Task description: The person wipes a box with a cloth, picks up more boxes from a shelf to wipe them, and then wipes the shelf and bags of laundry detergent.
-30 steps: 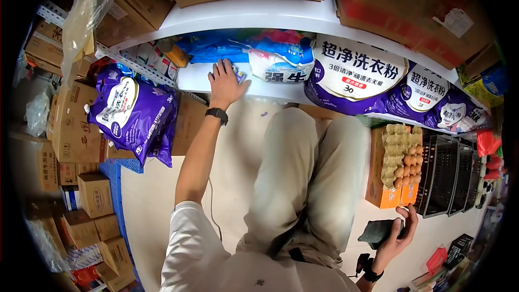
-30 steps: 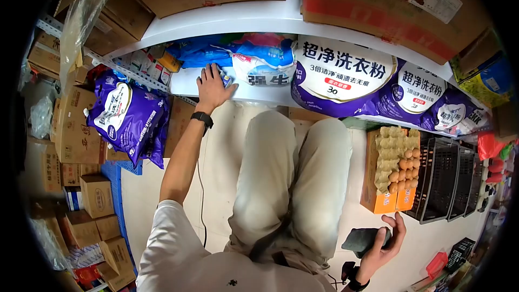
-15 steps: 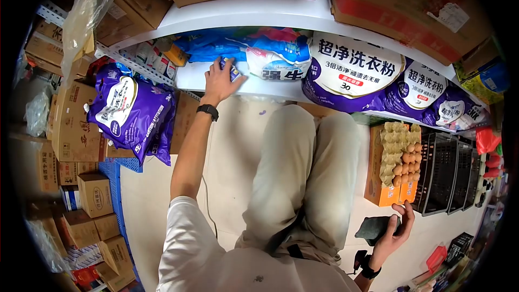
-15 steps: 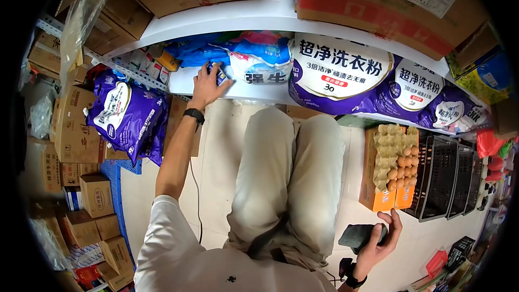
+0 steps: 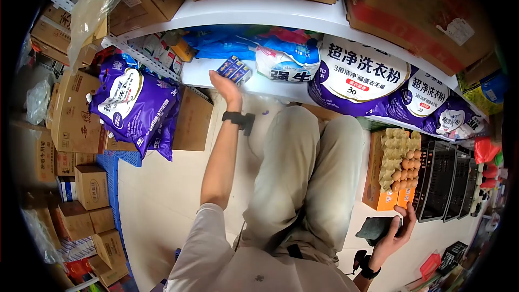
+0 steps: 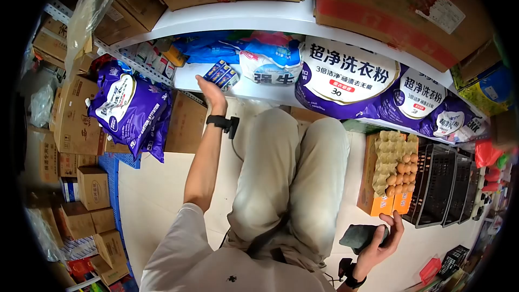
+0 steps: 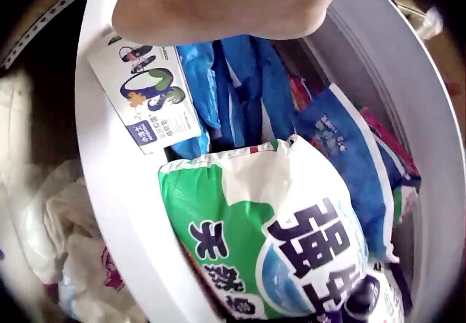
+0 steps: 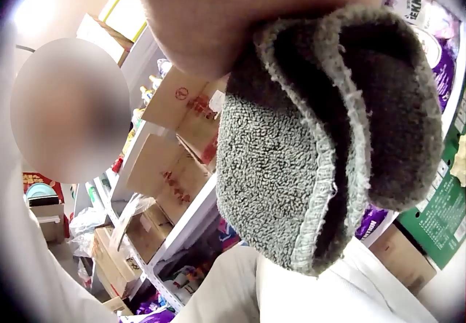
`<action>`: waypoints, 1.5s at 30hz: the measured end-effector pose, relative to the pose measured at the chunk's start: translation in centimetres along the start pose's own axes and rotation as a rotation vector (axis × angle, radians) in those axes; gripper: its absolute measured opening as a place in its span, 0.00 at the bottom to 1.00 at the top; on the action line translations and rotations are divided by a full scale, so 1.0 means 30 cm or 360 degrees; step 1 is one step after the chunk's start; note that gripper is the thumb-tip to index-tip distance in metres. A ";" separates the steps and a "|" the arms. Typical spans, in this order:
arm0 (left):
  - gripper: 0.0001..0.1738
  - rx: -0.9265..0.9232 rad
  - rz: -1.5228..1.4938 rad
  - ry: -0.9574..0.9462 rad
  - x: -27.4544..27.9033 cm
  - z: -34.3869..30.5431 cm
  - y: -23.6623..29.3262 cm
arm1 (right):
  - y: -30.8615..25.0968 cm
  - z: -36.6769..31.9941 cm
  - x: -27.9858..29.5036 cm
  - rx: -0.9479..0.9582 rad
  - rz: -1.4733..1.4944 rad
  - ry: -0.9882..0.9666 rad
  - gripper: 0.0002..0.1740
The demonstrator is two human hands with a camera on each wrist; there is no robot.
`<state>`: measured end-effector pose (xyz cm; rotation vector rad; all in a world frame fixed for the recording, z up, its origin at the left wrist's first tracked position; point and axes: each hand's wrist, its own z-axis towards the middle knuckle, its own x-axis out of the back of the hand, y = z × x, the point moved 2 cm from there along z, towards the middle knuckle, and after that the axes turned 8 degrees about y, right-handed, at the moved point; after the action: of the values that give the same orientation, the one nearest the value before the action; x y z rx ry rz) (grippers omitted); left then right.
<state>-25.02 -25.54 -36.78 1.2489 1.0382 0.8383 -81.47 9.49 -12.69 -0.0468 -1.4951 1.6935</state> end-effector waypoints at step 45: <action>0.62 -0.1320 0.1929 -0.1212 -0.003 -0.036 0.307 | 0.003 -0.047 0.085 -0.0027 0.0010 0.0169 0.23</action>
<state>-25.69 -23.88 -27.68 1.1892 -0.7705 1.3095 -82.37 12.16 -11.92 -0.1486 -1.4315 1.6575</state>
